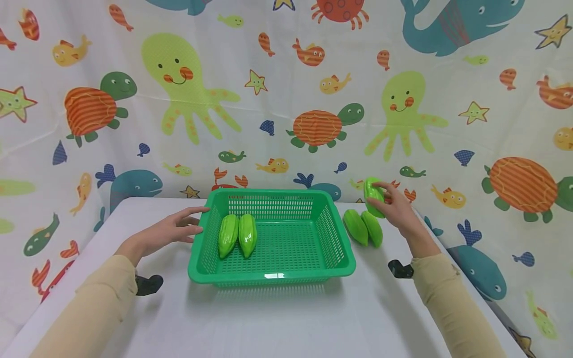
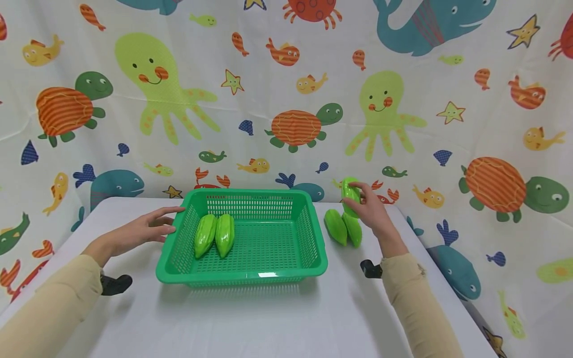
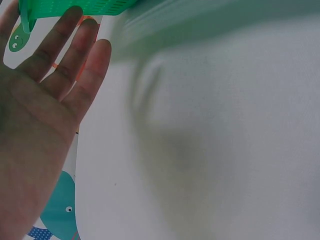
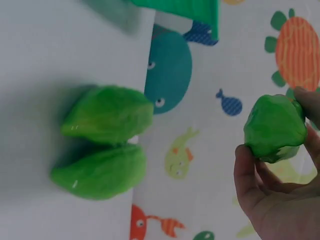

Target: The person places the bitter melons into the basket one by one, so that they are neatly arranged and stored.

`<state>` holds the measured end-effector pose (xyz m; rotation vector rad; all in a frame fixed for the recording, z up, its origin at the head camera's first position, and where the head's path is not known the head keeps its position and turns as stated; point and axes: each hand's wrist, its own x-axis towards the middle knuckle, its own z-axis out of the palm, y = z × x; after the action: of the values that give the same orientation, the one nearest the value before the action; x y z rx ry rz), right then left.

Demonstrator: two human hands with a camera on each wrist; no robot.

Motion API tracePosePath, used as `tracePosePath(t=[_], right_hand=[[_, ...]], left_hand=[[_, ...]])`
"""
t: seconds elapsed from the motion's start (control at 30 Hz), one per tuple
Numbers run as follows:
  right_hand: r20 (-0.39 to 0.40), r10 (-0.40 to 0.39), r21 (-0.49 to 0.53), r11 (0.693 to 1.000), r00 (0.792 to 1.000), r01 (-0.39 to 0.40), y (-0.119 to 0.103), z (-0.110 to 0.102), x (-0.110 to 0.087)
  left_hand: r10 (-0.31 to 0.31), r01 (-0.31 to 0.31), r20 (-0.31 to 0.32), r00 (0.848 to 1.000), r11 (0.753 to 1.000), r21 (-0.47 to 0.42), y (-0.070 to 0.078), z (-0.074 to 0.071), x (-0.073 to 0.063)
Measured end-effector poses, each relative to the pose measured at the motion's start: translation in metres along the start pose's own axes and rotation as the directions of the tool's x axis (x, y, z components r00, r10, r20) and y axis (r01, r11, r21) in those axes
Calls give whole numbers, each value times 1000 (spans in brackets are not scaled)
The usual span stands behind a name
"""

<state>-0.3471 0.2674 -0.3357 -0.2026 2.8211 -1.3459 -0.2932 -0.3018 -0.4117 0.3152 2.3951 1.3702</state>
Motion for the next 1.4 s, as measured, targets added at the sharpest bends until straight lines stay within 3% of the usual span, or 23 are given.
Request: tracePosePath(t=[0.7, 1.4], right_hand=[[91, -72, 44, 997, 993, 68, -65, 44, -1], [188, -87, 75, 994, 978, 74, -95, 78, 2]], left_hand=[[6, -6, 4, 1000, 1000, -12, 0, 1, 0], [14, -14, 12, 1000, 1000, -21, 1, 1, -1]])
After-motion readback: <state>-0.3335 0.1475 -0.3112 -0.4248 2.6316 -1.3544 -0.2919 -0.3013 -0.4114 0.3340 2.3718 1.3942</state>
